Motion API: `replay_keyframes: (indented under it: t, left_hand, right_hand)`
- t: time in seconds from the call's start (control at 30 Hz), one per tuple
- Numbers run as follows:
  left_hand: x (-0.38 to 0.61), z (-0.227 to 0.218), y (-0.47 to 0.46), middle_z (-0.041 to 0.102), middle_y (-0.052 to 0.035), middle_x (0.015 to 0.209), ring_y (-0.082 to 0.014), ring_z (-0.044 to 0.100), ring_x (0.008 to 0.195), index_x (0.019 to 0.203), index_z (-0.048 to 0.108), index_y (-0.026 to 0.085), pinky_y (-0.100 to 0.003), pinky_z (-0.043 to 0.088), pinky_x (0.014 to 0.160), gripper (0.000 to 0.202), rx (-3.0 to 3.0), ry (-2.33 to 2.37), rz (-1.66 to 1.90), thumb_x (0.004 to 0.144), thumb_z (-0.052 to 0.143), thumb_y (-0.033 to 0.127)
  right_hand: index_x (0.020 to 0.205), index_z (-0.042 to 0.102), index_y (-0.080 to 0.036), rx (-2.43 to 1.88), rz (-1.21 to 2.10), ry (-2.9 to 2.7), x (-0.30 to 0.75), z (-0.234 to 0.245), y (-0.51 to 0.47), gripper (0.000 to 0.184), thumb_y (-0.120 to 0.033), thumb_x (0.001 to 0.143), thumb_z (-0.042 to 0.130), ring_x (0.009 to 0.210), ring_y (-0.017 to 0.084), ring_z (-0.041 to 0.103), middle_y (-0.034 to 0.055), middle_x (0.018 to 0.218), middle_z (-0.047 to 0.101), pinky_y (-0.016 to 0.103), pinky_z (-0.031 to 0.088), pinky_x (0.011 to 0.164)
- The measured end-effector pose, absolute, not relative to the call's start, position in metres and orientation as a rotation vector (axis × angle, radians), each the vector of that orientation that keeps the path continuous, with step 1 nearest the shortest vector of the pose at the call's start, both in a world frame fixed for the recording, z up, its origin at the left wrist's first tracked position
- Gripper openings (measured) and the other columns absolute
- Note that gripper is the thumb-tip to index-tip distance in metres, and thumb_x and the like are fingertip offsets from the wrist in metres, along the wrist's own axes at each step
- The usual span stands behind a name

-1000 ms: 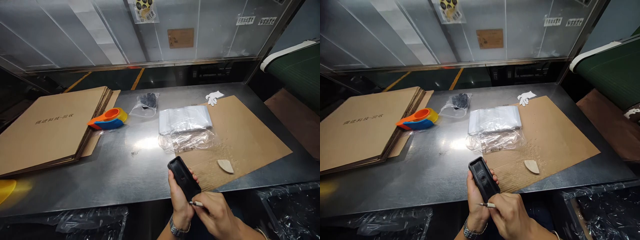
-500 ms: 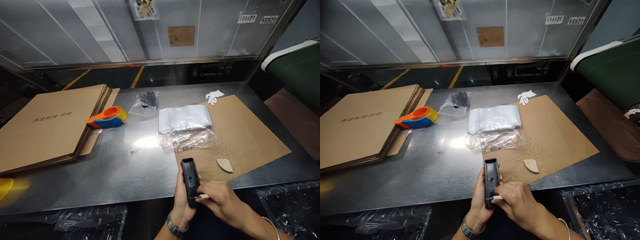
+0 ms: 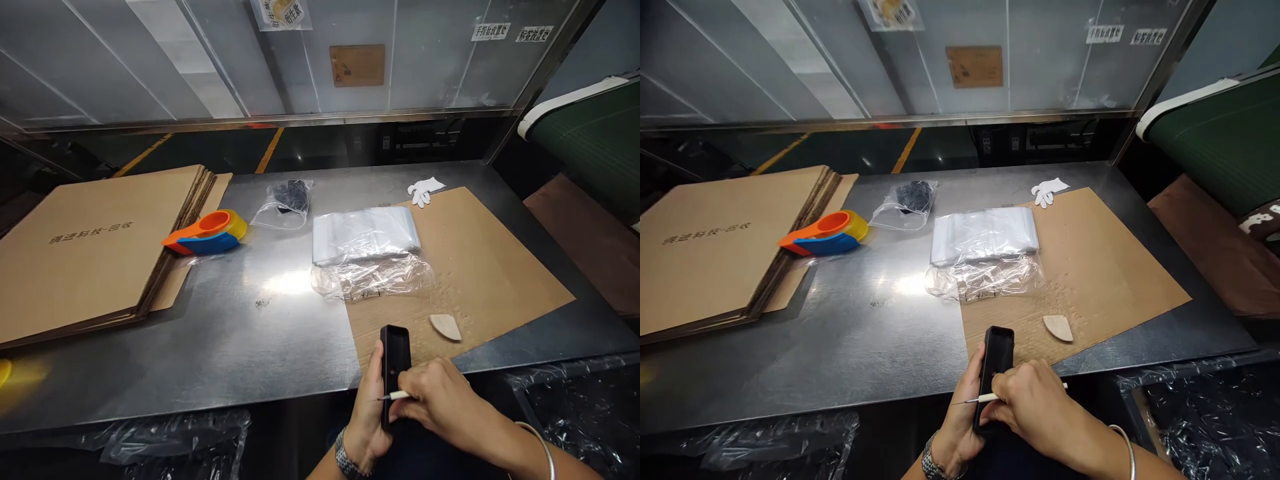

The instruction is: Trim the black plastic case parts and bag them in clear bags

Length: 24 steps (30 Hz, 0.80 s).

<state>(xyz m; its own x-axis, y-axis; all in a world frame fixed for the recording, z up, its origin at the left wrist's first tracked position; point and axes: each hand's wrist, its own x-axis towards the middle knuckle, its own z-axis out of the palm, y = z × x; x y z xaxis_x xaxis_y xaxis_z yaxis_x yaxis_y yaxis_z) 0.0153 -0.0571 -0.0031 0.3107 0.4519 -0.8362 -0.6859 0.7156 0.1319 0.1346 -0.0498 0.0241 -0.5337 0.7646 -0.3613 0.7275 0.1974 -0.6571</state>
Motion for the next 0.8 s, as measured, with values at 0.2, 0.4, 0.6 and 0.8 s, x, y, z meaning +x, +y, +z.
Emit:
replay_keyframes:
  t: [0.2, 0.4, 0.6, 0.8]
  left_hand:
    - [0.017, 0.002, -0.061, 0.057, -0.0048, 0.048, -0.0142, 0.054, 0.04, 0.061, 0.06, 0.011, -0.024, 0.043, 0.042, 0.051, -0.225, 1.012, 0.627, 0.077, 0.049, 0.059]
    - [0.02, 0.002, -0.071, 0.057, -0.0097, 0.044, -0.0114, 0.052, 0.033, 0.058, 0.062, 0.004, -0.017, 0.037, 0.032, 0.071, -0.131, 1.086, 0.4, 0.078, 0.035, 0.067]
    - [0.02, -0.003, -0.075, 0.055, -0.0094, 0.042, -0.011, 0.052, 0.032, 0.059, 0.063, 0.004, -0.015, 0.036, 0.032, 0.075, -0.016, 0.992, 0.308, 0.078, 0.028, 0.068]
    - [0.014, -0.007, -0.079, 0.056, -0.0102, 0.044, -0.0118, 0.054, 0.033, 0.059, 0.063, 0.003, -0.015, 0.037, 0.033, 0.078, 0.002, 0.964, 0.237, 0.078, 0.025, 0.069]
  right_hand:
    - [0.058, 0.054, -0.016, -1.441, 1.348, -2.264, 0.141, 0.022, -0.049, 0.027, -0.027, 0.078, 0.069, 0.053, 0.014, 0.059, 0.0002, 0.059, 0.062, 0.022, 0.03, 0.048]
    - [0.067, 0.058, -0.017, -1.451, 1.313, -2.1, 0.157, 0.011, -0.037, 0.018, -0.026, 0.083, 0.062, 0.051, 0.013, 0.055, -0.0011, 0.058, 0.059, 0.021, 0.032, 0.047]
    - [0.112, 0.058, -0.019, -1.457, 1.267, -2.003, 0.169, 0.003, -0.031, 0.038, -0.033, 0.077, 0.067, 0.057, 0.016, 0.056, 0.0012, 0.069, 0.063, 0.025, 0.039, 0.055]
    - [0.057, 0.054, -0.017, -1.306, 1.383, -1.981, 0.171, 0.007, -0.024, 0.033, -0.03, 0.087, 0.052, 0.051, 0.011, 0.046, -0.002, 0.054, 0.05, 0.023, 0.031, 0.051]
